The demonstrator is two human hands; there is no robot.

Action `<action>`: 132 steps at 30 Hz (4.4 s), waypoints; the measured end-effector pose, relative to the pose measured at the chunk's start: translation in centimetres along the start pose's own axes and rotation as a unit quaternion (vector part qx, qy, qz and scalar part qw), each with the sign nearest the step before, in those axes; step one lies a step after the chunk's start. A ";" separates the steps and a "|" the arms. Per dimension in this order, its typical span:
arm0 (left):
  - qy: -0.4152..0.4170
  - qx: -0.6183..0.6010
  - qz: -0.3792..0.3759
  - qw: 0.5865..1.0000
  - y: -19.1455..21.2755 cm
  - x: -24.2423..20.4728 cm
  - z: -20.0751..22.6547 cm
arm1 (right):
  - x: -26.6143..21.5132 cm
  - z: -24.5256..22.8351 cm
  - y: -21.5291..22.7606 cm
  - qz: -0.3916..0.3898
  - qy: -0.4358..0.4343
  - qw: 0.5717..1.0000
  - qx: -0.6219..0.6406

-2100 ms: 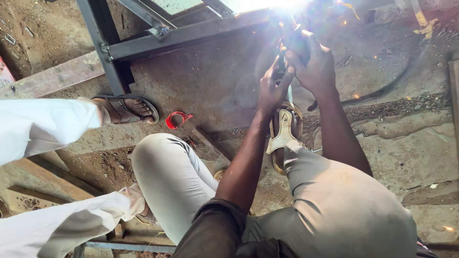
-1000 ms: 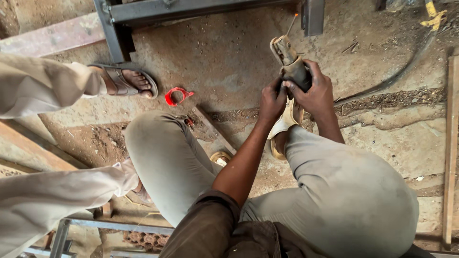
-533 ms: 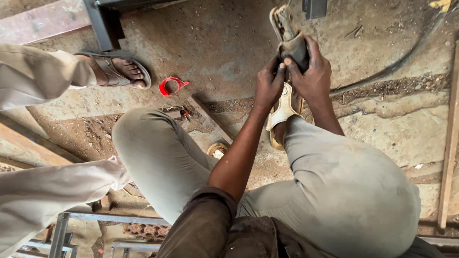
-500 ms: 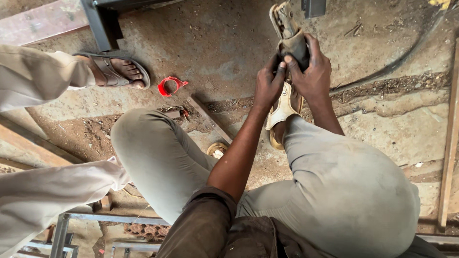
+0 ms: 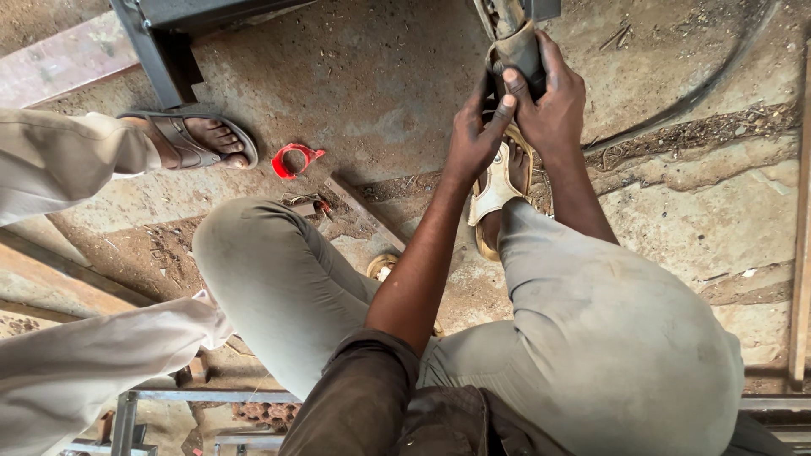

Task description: The person welds a metal frame using a handheld welding torch, producing sparks and smoke. The person repositions the frame and continues welding different joints.

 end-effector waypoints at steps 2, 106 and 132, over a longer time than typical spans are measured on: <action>0.007 0.009 -0.002 1.000 0.1 0.1 0.1 | 0.2 -0.5 0.2 0.000 -0.005 1.000 -0.007; -0.091 -0.020 0.137 0.986 -3.1 -3.3 2.4 | -1.9 -5.0 3.2 -0.096 0.072 0.991 -0.062; -0.140 0.105 0.060 0.983 -6.4 -2.8 16.5 | 7.1 -6.5 12.0 -0.154 -0.008 0.987 0.054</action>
Point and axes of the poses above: each hand's wrist, its own x-axis towards the middle knuckle, its own y-axis out of the back of the hand, z = x × y, the point moved 1 cm from there along x, towards the middle knuckle, and after that the axes turned 13 degrees about -x, right-handed, at the moved point
